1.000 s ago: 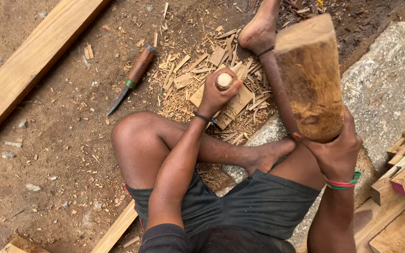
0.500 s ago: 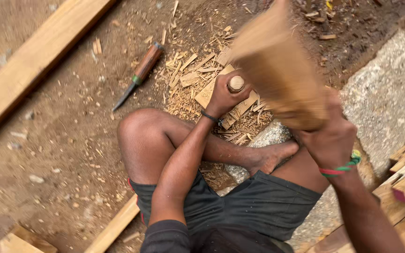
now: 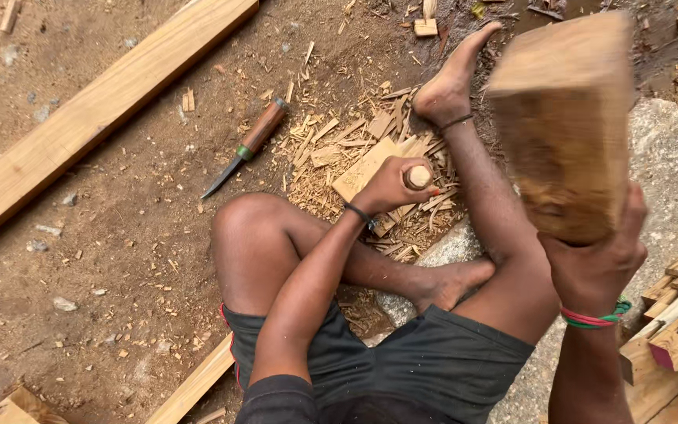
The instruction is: The person sits cross-legged on the ground and uses a wooden mallet to strike a chisel held against a small piece of wood. They repeatedly adjust the chisel and strike it to shape the wood, producing wood shavings.
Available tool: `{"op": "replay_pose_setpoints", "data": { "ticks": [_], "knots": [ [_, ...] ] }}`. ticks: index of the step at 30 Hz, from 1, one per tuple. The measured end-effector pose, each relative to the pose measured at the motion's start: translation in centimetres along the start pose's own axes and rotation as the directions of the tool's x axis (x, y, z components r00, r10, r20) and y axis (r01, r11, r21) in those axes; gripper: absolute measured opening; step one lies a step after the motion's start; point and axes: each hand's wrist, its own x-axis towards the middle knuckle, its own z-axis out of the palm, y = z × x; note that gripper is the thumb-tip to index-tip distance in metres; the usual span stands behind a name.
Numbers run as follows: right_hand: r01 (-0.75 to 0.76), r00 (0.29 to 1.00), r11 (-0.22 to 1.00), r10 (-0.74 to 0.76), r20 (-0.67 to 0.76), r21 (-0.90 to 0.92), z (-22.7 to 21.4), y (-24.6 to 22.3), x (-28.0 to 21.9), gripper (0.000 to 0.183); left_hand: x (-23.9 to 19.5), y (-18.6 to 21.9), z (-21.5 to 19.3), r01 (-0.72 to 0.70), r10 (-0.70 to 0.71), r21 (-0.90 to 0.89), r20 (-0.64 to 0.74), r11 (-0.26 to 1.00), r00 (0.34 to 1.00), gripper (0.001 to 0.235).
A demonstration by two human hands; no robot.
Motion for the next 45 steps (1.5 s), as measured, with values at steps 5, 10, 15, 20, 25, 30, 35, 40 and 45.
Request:
{"op": "replay_pose_setpoints", "data": {
  "ticks": [5, 10, 15, 20, 25, 30, 35, 40, 45],
  "knots": [
    [0.0, 0.993, 0.999, 0.006, -0.117, 0.045, 1.0, 1.4, -0.9, 0.087, 0.1, -0.5, 0.1, -0.022, 0.024, -0.063, 0.023, 0.998, 0.999, 0.024],
    [0.164, 0.94, 0.888, -0.008, 0.342, -0.429, 3.7, 1.3, -0.3, 0.09, 0.0, 0.2, 0.2, -0.115, 0.116, -0.146, -0.004, 0.983, 0.993, 0.047],
    [0.075, 0.979, 0.986, -0.043, 0.2, -0.152, 1.7, -0.8, 0.1, 0.086, 0.3, -1.2, 0.3, 0.091, -0.09, -0.023, 0.06, 0.996, 0.994, 0.027],
    [-0.338, 0.926, 0.939, 0.345, -0.151, 0.07, 1.5, 0.1, 0.1, 0.064, 0.0, -1.6, 0.2, 0.018, -0.018, 0.006, 0.082, 1.0, 0.996, 0.029],
    [-0.098, 0.995, 0.987, 0.097, -0.013, -0.131, 1.7, 2.4, -1.0, 0.077, 0.5, -1.5, 0.7, 0.003, -0.009, 0.043, 0.137, 0.999, 0.991, 0.03],
    [0.022, 0.947, 0.935, 0.094, 0.307, -0.354, 4.3, 1.0, -3.1, 0.093, 0.4, -1.8, 0.5, 0.073, -0.057, -0.123, 0.128, 0.99, 0.99, 0.04],
    [-0.033, 0.999, 0.999, 0.032, 0.042, 0.033, 4.0, 0.1, -2.7, 0.081, 0.4, -2.2, 0.6, 0.019, -0.017, -0.015, 0.15, 1.0, 0.989, 0.026],
    [0.04, 0.998, 0.998, -0.042, -0.04, -0.058, 3.9, 0.2, -3.0, 0.074, 0.6, -3.2, 0.1, 0.038, -0.039, 0.013, 0.188, 0.999, 0.981, 0.029],
    [0.168, 0.94, 0.897, -0.021, 0.34, -0.409, 3.3, -0.7, -1.7, 0.099, 0.5, -5.6, 0.9, -0.029, 0.034, -0.03, 0.177, 0.999, 0.984, 0.05]
  ]
}}
